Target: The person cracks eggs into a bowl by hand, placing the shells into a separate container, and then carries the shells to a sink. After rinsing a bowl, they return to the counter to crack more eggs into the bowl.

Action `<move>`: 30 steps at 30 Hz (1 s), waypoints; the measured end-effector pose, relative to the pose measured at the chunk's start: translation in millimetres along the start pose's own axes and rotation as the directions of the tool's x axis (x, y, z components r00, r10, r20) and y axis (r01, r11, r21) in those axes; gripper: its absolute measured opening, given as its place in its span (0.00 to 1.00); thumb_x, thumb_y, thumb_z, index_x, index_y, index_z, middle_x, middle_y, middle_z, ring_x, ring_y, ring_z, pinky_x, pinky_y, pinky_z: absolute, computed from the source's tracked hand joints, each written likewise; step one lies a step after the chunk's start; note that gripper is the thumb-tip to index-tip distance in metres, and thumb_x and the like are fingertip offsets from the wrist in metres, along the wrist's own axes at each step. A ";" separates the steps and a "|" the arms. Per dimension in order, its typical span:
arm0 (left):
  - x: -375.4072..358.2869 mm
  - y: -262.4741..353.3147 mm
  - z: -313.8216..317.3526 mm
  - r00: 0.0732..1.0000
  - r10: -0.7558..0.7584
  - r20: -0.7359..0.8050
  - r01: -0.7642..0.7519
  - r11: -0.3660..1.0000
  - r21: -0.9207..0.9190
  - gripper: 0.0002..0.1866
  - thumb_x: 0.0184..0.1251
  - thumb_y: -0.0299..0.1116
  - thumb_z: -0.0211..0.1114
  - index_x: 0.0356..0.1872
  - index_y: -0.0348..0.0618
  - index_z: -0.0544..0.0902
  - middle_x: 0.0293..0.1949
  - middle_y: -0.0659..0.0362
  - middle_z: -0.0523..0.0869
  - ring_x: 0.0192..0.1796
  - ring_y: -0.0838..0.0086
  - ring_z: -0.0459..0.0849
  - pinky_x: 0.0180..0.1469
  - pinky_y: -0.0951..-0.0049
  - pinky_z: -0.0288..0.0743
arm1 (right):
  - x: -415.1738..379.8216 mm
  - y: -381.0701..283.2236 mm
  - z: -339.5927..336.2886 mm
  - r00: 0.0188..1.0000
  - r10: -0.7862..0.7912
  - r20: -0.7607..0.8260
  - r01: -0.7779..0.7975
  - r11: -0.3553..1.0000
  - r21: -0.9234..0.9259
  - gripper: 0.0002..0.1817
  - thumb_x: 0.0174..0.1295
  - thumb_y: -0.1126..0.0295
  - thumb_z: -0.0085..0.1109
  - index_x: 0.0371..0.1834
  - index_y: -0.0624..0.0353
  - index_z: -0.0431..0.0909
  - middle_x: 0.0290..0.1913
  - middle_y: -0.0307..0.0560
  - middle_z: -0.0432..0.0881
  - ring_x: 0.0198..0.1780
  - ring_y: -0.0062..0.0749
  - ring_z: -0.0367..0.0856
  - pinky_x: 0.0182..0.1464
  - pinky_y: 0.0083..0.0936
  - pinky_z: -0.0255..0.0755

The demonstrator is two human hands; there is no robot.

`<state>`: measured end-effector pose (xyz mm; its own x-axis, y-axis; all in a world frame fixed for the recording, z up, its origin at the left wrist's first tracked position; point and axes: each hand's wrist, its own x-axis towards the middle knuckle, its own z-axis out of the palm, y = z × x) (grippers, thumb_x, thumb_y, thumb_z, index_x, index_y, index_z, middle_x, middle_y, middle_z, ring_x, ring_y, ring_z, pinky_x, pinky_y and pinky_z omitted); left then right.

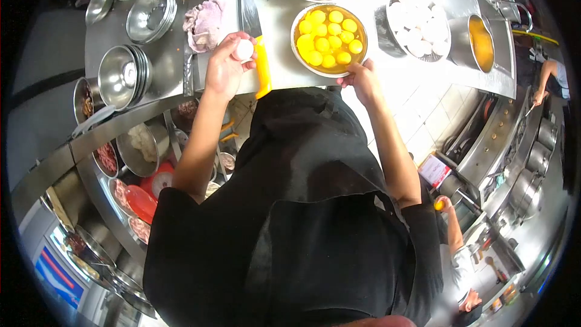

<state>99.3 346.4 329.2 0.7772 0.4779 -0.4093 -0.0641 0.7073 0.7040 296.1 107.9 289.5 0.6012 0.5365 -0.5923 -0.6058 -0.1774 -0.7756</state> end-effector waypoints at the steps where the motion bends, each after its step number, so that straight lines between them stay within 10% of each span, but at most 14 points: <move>1: -0.5 0.2 -0.4 1.000 0.005 0.007 -0.005 1.000 0.027 0.11 0.68 0.39 0.55 0.45 0.46 0.76 0.40 0.60 0.82 0.37 0.75 0.79 0.39 0.73 0.71 | 3.0 1.4 -2.5 1.000 -0.003 0.018 0.003 1.000 -0.016 0.18 0.60 0.79 0.46 0.50 0.75 0.53 0.37 0.66 0.75 0.22 0.43 0.81 0.19 0.29 0.73; 19: -5.5 -11.5 27.0 0.996 0.086 -0.022 -0.084 0.993 0.081 0.11 0.69 0.38 0.53 0.45 0.44 0.76 0.40 0.56 0.81 0.37 0.73 0.79 0.39 0.72 0.72 | -19.8 -19.6 -54.3 0.994 0.087 0.060 -0.082 0.993 -0.081 0.17 0.60 0.79 0.43 0.51 0.76 0.55 0.36 0.66 0.75 0.21 0.42 0.79 0.21 0.27 0.73; 30: 9.6 -73.1 112.6 0.986 0.159 0.058 -0.160 0.987 0.007 0.15 0.68 0.42 0.53 0.48 0.44 0.74 0.48 0.54 0.77 0.42 0.68 0.76 0.42 0.69 0.69 | -57.7 -148.1 -147.9 0.998 0.011 -0.056 -0.016 0.995 -0.098 0.16 0.57 0.78 0.46 0.49 0.70 0.64 0.37 0.56 0.77 0.19 0.39 0.78 0.18 0.25 0.70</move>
<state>181.9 240.7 339.2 0.7921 0.5532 -0.2581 -0.1826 0.6181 0.7646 428.2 -18.8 406.3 0.6229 0.4876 -0.6118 -0.5614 -0.2661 -0.7836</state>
